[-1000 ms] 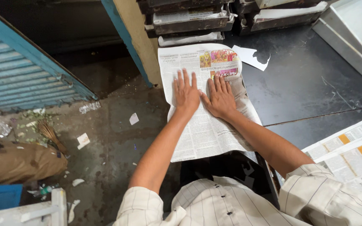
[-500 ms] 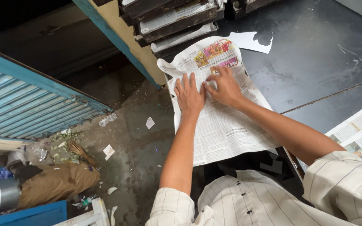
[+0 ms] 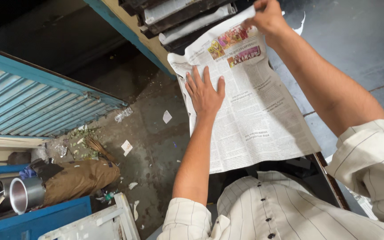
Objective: The person picks up newspaper sheets and lines rectangular metal trays with them. They smooth the paper inside the trays and stack the prepared trays on a pile. The person repeats this process with multiple trays and newspapers.
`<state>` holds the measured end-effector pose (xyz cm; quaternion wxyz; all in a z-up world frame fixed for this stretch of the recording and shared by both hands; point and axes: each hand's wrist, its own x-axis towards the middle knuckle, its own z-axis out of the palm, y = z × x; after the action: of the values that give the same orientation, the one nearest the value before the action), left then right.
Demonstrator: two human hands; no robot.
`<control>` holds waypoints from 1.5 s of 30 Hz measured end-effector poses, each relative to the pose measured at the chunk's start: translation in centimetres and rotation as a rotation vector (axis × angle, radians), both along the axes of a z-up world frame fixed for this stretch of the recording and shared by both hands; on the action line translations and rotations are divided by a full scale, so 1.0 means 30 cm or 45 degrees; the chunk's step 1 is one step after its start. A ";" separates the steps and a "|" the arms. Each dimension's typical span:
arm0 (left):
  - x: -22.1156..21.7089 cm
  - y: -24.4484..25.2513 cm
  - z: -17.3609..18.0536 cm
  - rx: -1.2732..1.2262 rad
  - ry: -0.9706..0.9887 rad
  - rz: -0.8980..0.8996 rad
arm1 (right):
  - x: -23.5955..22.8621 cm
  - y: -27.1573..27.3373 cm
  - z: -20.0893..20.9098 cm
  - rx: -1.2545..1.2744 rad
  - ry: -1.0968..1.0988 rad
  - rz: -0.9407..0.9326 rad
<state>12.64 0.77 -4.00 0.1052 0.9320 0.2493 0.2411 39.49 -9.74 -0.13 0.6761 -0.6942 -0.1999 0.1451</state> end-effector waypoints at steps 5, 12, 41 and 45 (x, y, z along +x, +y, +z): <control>0.012 0.015 -0.027 0.013 0.110 0.002 | -0.109 0.019 0.074 -0.042 -0.416 0.024; 0.008 0.026 -0.027 0.111 0.121 -0.019 | -0.515 0.044 0.088 -0.557 -1.345 0.188; 0.089 0.040 -0.020 -0.182 -0.021 0.313 | -0.392 0.042 -0.215 -1.325 -1.137 0.236; 0.096 0.047 -0.027 -0.166 -0.041 0.315 | -0.428 0.032 -0.115 -1.503 -1.019 0.494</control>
<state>15.52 2.17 -4.81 0.1388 0.8814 0.3759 0.2504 26.64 -8.79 -3.59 0.0278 -0.8944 -0.4390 0.0812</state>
